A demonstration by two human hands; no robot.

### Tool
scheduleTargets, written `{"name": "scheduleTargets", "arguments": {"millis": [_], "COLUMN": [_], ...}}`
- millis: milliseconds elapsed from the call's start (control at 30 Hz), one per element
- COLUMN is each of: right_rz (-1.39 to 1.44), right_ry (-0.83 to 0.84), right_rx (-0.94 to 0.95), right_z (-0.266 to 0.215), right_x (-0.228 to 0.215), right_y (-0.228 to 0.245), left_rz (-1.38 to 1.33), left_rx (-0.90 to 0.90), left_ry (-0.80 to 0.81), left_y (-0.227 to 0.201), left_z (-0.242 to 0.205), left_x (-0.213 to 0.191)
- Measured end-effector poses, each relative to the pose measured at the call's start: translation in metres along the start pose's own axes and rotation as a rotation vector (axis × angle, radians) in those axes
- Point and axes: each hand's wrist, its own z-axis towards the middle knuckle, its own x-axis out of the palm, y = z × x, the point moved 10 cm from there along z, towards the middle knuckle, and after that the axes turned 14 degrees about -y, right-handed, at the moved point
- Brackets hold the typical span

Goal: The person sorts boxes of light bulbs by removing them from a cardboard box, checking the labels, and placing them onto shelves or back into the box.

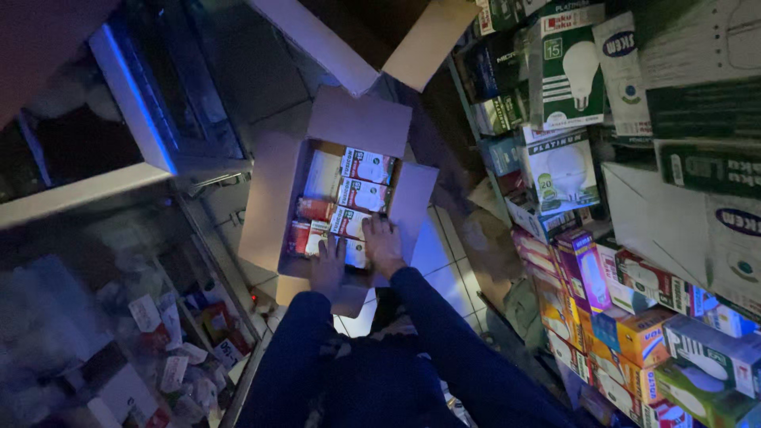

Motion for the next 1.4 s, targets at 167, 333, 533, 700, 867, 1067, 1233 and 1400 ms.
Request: {"name": "scheduleTargets", "arguments": {"millis": [167, 333, 533, 700, 867, 1067, 1233, 1400], "right_rz": [-0.002, 0.127, 0.231, 0.462, 0.722, 0.893, 0.89, 0.766], "right_ry": [-0.078, 0.034, -0.118, -0.209, -0.359, -0.415, -0.301, -0.244], "right_rx": [-0.033, 0.035, -0.001, 0.137, 0.238, 0.402, 0.384, 0.319], "right_z": [0.004, 0.008, 0.005, -0.021, -0.055, -0.092, -0.099, -0.103], "right_x": [-0.005, -0.016, -0.076, -0.105, -0.121, -0.146, -0.18, -0.195], "right_y": [0.002, 0.002, 0.013, 0.011, 0.003, 0.004, 0.034, 0.053], "left_rz": [0.105, 0.106, -0.162, -0.362, -0.71, -0.816, -0.742, -0.665], "left_rx": [0.015, -0.003, 0.042, 0.049, -0.235, -0.286, -0.17, -0.005], "left_ry": [-0.05, -0.06, -0.018, -0.125, -0.097, -0.367, -0.38, -0.479], "left_y": [0.003, 0.019, 0.023, 0.026, 0.045, 0.063, 0.059, 0.059], "left_z": [0.004, 0.01, 0.003, -0.013, -0.036, -0.059, -0.065, -0.071], "left_x": [0.006, 0.012, -0.021, -0.084, -0.127, -0.149, -0.168, -0.191]}}
